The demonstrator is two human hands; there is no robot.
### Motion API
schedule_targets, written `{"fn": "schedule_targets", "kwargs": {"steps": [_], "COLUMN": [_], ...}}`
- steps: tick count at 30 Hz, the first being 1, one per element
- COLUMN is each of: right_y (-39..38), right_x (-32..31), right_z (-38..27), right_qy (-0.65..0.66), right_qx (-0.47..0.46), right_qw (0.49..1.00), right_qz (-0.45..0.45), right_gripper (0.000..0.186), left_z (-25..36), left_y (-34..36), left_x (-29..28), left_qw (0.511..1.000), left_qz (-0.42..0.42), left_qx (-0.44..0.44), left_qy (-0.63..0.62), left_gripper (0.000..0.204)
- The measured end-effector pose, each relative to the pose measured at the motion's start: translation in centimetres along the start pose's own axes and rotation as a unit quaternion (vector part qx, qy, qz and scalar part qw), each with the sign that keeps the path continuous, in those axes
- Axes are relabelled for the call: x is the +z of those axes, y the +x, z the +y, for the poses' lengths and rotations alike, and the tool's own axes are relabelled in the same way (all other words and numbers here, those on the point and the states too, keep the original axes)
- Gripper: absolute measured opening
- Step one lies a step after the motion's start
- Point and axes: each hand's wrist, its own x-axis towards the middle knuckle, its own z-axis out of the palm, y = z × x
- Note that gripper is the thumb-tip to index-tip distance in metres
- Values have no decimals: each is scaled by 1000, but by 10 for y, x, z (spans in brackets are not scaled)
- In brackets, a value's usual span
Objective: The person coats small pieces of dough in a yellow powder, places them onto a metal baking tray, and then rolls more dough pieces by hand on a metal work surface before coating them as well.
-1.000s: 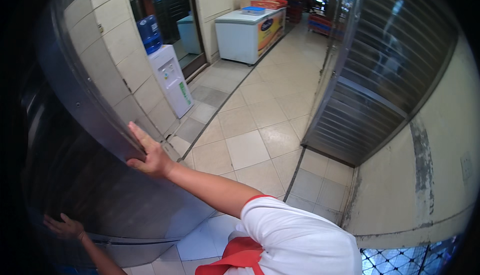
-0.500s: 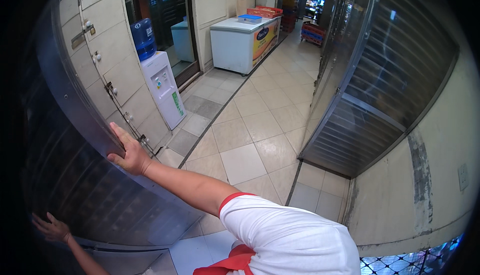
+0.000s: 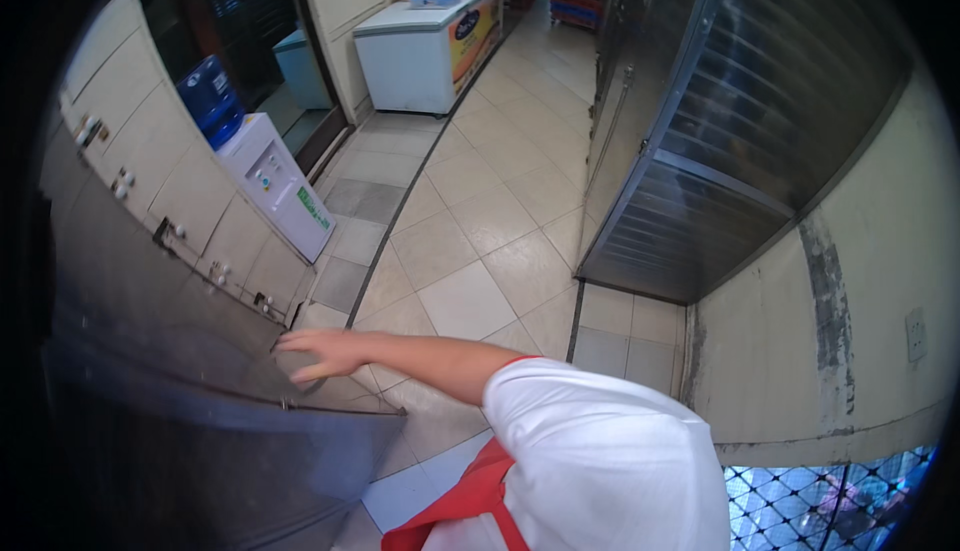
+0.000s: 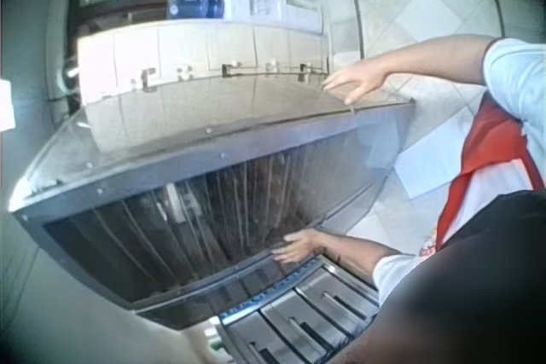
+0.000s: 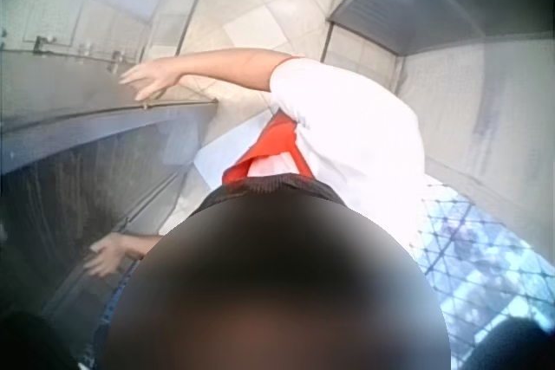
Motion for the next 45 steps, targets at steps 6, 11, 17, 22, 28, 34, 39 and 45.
{"fn": "schedule_targets", "kwargs": {"steps": [6, 11, 17, 22, 28, 34, 39, 45], "right_y": [-282, -382, -440, -378, -493, -517, -477, -455], "right_x": [-143, -321, -565, -720, -837, -900, -952, -955], "right_z": [279, 385, 469, 498, 530, 575, 591, 576], "right_qy": [-85, -68, -74, 17, -49, 185, 86, -202], "right_qx": [475, 585, 545, 515, 516, -19, -29, 620], "right_qw": [868, 727, 598, 579, 343, 154, 16, -248], "right_qz": [115, 352, 583, 632, 783, 970, 996, 716], "right_gripper": [73, 60, 46, 44, 48, 46, 36, 58], "left_z": [85, 308, 589, 791, 1148, 1428, 1677, 1945], "left_y": [-251, -334, -308, -246, -231, -262, -235, -113], "left_x": [-117, -143, -23, 152, 163, 108, 76, -22], "left_qw": [910, 710, 504, 339, 248, 209, 120, 67], "left_qz": [-372, -655, -779, -743, -798, -859, -847, -793], "left_qx": [-175, -157, -148, -138, -41, 125, 293, 331], "left_qy": [-56, -208, -343, -560, -547, -451, -428, -507], "left_gripper": [64, 58, 51, 46, 57, 58, 59, 53]}}
